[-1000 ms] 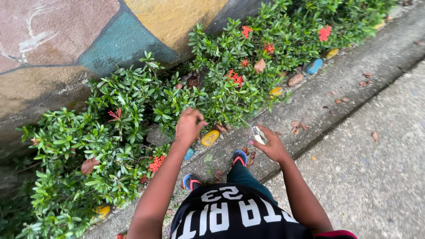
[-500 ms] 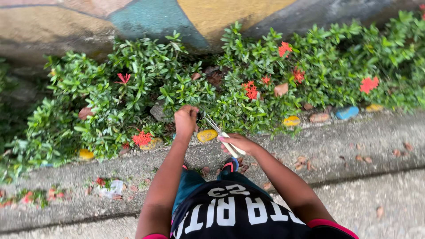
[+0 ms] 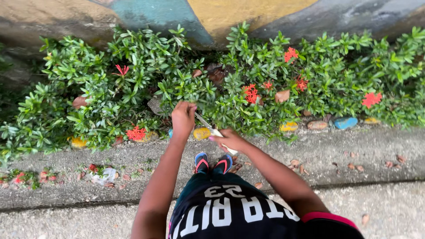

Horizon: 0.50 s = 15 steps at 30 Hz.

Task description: The person uses pruning shears to trim a flowering shrub along a curb. They repeatedly reach into the foliage, cut small branches, and drop the cuttings onto the ground.

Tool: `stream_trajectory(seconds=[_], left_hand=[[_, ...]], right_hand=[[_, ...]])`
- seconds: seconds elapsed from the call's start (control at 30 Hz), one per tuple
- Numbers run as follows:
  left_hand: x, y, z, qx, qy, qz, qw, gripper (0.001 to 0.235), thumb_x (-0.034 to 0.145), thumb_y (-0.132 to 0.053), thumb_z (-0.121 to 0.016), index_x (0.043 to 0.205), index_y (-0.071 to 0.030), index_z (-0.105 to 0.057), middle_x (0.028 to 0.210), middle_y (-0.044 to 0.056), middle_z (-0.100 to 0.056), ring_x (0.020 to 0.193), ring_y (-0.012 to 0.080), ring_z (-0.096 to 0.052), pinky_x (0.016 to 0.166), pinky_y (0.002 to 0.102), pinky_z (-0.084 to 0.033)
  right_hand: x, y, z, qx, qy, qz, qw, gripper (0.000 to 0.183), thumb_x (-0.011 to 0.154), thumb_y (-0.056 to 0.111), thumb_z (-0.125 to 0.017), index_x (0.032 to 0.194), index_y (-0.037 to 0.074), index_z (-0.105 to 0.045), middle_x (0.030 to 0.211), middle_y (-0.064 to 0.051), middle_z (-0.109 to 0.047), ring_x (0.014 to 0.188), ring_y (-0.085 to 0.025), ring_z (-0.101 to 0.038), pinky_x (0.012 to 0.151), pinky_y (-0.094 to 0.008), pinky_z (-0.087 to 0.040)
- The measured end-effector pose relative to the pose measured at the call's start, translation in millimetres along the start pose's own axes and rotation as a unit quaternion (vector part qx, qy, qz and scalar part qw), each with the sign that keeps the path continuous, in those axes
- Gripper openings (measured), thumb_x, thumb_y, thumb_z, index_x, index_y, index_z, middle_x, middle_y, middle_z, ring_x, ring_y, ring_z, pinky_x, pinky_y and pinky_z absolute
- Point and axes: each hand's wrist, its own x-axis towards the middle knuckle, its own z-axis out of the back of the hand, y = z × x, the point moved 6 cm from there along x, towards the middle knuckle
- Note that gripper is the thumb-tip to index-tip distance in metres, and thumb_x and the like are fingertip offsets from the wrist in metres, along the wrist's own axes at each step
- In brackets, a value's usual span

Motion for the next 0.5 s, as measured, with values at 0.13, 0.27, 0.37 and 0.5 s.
stream_trajectory(seconds=[0.13, 0.27, 0.37, 0.5], left_hand=[[10, -77, 3, 0.082, 0.172, -0.199, 0.961, 0.077, 0.064, -0.007, -0.085, 0.138, -0.009, -0.061, 0.136, 0.016, -0.054, 0.118, 0.0387, -0.054, 0.099, 0.048, -0.043], [15, -85, -23, 0.116, 0.301, -0.209, 0.923, 0.080, 0.065, -0.010, -0.086, 0.140, -0.021, -0.060, 0.144, 0.011, -0.050, 0.122, 0.0376, -0.050, 0.106, 0.045, -0.041], [16, -64, -49, 0.099, 0.293, -0.233, 0.922, 0.052, 0.075, -0.007, -0.081, 0.125, -0.016, -0.071, 0.128, 0.013, -0.063, 0.116, 0.0354, -0.059, 0.103, 0.043, -0.048], [20, -39, -70, 0.072, 0.286, -0.207, 0.933, 0.013, 0.087, -0.006, -0.075, 0.099, -0.008, -0.078, 0.101, 0.014, -0.072, 0.101, 0.0331, -0.068, 0.094, 0.042, -0.055]], right_hand=[[-98, 18, 39, -0.163, -0.058, 0.010, 0.985, 0.076, 0.086, 0.055, -0.068, 0.147, 0.014, -0.047, 0.114, -0.014, -0.063, 0.083, -0.020, -0.067, 0.066, -0.036, -0.062], [-174, 26, 97, -0.430, -0.271, -0.007, 0.861, 0.086, 0.078, 0.064, -0.072, 0.147, 0.017, -0.051, 0.115, -0.013, -0.060, 0.109, -0.030, -0.055, 0.095, -0.050, -0.046], [-190, 20, 113, -0.516, -0.359, -0.020, 0.777, 0.083, 0.081, 0.063, -0.072, 0.146, 0.015, -0.053, 0.113, -0.012, -0.056, 0.107, -0.029, -0.049, 0.091, -0.044, -0.040], [-159, 26, 97, -0.526, -0.374, 0.002, 0.764, 0.086, 0.081, 0.066, -0.074, 0.143, 0.010, -0.054, 0.111, -0.014, -0.054, 0.101, -0.030, -0.047, 0.084, -0.041, -0.037]])
